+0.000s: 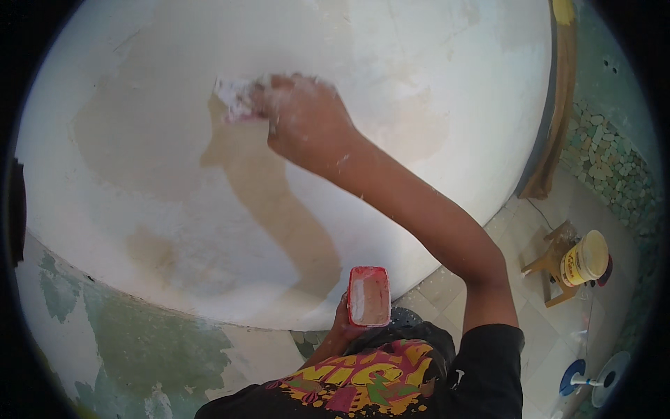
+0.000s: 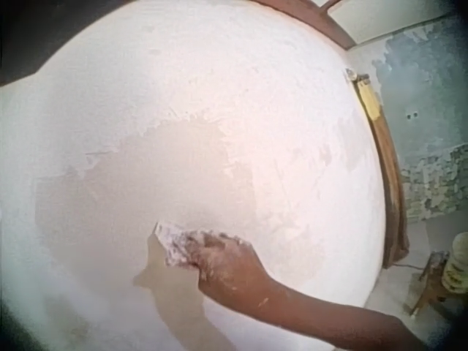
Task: Applying and smoothing plaster or joint compound on a wall using a putty knife and a container.
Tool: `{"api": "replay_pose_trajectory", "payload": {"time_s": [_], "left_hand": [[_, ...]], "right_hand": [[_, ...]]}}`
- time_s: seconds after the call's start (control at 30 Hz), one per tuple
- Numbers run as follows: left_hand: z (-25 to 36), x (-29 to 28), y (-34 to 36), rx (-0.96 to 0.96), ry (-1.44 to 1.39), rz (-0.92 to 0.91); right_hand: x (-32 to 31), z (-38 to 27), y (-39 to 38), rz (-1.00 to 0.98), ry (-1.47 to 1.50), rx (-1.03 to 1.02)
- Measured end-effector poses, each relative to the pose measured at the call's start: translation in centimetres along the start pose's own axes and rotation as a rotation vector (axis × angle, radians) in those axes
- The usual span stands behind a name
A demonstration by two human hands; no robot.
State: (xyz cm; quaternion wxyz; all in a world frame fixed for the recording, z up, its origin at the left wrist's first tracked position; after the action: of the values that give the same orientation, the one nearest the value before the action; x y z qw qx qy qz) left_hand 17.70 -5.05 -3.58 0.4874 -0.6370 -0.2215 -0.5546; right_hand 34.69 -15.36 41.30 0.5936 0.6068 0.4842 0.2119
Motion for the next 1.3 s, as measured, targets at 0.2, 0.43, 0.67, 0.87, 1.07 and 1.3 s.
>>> {"api": "replay_pose_trajectory", "payload": {"time_s": [0.2, 0.43, 0.67, 0.87, 1.07, 1.3], "left_hand": [[0.7, 1.3, 0.4, -0.011, 0.095, -0.069], [1.1, -1.1, -0.1, 0.101, 0.051, -0.136], [1.3, -1.3, -0.3, 0.068, -0.033, -0.142], [2.0, 2.2, 1.6, -0.036, 0.132, -0.099], [1.3, 3.4, 2.8, 0.024, 0.221, -0.159], [0.8, -0.9, 1.0, 0.091, 0.067, -0.052]], "right_hand": [[-1.0, 4.1, -0.6, 0.030, 0.173, -0.104], [-5.4, 11.8, 1.9, 0.318, -0.151, 0.064], [0.1, 10.6, -1.3, 0.202, -0.375, 0.095], [0.7, 7.8, -6.8, -0.082, -0.324, 0.122], [-7.6, 11.1, -0.3, 0.400, 0.015, 0.204], [-5.6, 10.4, 3.2, 0.333, -0.128, 0.248]]}}
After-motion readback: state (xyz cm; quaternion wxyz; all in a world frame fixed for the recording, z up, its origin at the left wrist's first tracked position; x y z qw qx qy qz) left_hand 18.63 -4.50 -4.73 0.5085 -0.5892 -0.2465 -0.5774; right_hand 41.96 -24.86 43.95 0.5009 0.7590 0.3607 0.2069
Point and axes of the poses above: each hand's wrist, its own y-axis towards the middle knuckle, its own x-axis out of the palm, z = x × y, the point moved 5 cm from there along y, towards the middle knuckle, and after that the axes turned 2 degrees about x, right-handed, at the moved point
